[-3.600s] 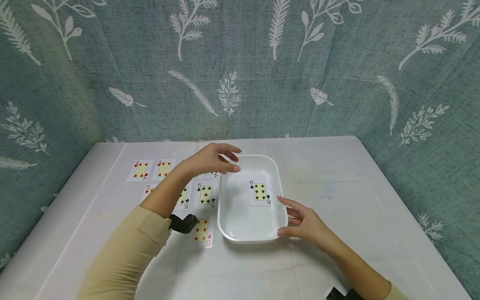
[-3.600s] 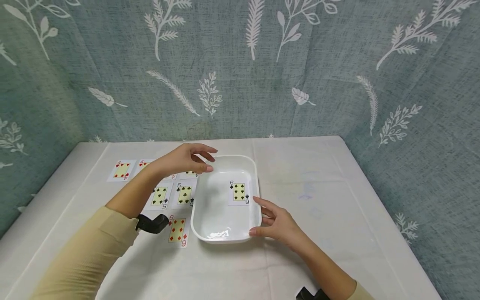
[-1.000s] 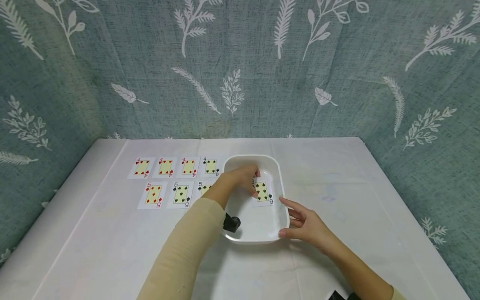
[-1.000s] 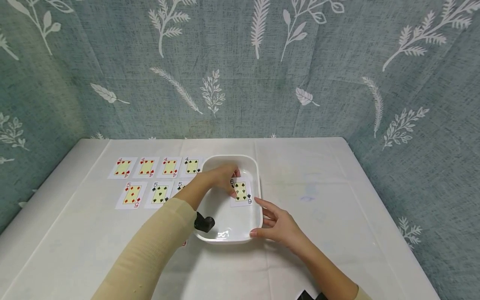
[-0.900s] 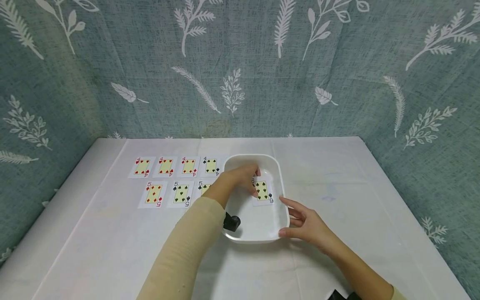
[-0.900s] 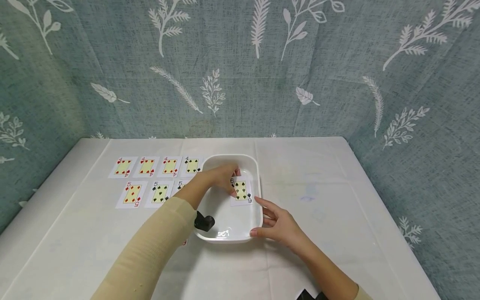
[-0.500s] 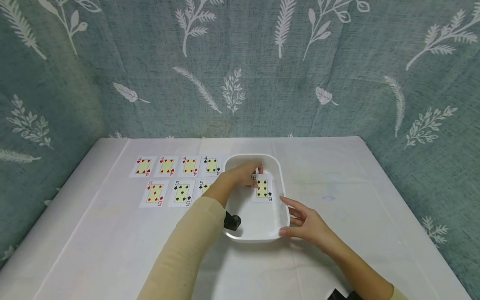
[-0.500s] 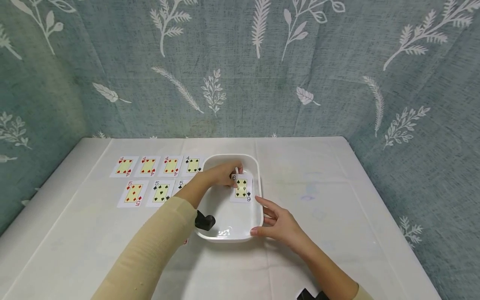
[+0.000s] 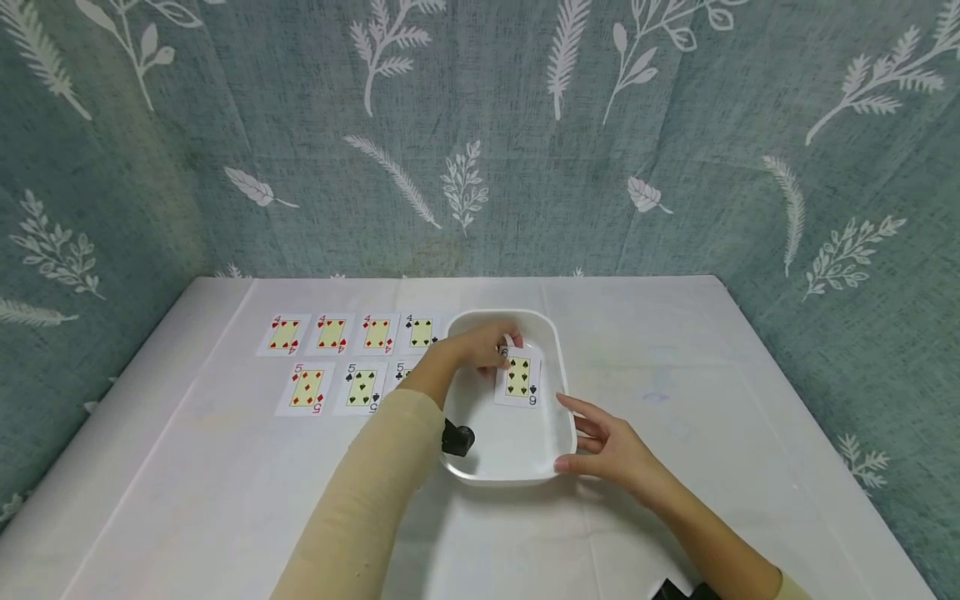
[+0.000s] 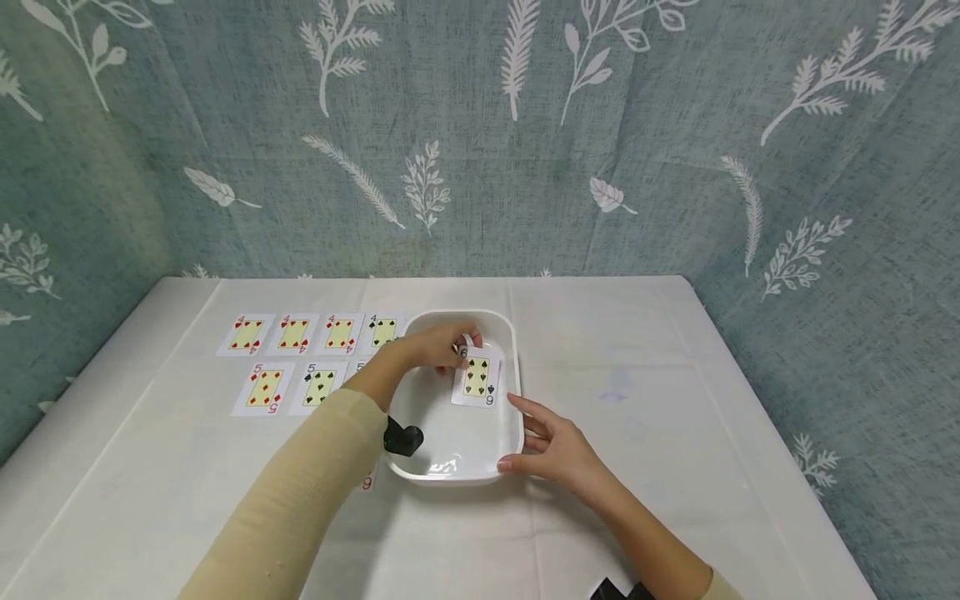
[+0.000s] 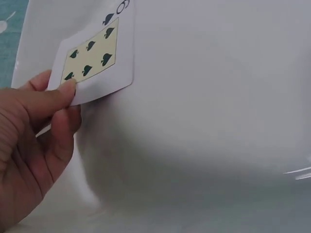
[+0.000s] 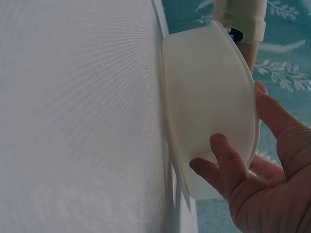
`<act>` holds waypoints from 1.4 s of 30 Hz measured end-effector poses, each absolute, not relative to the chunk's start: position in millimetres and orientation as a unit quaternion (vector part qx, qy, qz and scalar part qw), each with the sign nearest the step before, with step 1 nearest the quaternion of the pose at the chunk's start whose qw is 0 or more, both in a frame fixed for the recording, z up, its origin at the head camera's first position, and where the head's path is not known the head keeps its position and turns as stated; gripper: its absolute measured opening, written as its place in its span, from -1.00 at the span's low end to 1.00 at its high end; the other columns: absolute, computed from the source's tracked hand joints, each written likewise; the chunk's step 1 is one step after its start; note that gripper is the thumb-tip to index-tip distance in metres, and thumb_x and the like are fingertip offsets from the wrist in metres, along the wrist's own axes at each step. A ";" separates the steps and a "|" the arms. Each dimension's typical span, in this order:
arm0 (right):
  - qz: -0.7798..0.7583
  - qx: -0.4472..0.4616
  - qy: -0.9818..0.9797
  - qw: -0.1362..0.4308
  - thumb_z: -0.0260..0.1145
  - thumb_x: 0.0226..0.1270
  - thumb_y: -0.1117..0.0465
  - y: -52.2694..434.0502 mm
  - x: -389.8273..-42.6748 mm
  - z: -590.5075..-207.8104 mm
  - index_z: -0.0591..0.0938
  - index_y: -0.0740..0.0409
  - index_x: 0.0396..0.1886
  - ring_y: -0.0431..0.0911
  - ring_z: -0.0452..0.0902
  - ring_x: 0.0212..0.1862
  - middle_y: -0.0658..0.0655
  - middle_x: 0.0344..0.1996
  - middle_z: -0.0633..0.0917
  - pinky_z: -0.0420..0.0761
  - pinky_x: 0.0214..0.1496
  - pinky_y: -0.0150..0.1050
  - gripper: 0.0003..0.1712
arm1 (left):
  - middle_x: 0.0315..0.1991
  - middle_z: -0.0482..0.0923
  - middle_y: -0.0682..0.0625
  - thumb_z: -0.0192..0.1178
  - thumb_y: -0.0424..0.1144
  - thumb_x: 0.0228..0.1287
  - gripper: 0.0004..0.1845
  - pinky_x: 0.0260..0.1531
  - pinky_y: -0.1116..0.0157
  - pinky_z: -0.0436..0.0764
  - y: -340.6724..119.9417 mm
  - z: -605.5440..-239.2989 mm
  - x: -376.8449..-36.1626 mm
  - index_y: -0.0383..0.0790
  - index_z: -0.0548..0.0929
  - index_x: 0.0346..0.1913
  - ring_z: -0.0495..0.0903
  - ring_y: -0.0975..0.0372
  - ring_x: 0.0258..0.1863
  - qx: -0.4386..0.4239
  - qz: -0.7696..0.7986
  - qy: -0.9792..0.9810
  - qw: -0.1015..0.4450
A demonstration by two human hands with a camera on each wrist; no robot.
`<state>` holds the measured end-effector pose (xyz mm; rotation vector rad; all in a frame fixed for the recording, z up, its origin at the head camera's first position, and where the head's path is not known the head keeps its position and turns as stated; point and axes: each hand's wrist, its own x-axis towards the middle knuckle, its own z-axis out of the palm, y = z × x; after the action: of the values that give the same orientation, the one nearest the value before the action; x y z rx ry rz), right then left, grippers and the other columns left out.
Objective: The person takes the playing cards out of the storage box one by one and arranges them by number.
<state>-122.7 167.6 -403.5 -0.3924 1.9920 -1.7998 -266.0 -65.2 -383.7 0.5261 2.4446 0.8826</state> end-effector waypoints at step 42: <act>-0.641 -0.134 0.725 0.212 0.56 -0.09 0.23 168.5 -123.3 -404.2 0.20 0.21 0.43 0.29 0.37 0.23 0.52 0.26 0.32 0.60 -0.01 -0.17 0.07 | -0.10 0.50 -0.15 0.06 -0.42 0.34 -0.63 -0.18 0.20 0.64 -101.0 -336.1 -264.8 -0.30 0.33 0.17 0.52 0.13 -0.17 0.197 0.483 0.796 0.306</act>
<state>-123.3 168.5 -404.2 -0.3723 2.0142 -1.7820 -264.8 -101.0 -336.1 0.5224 2.1075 1.2793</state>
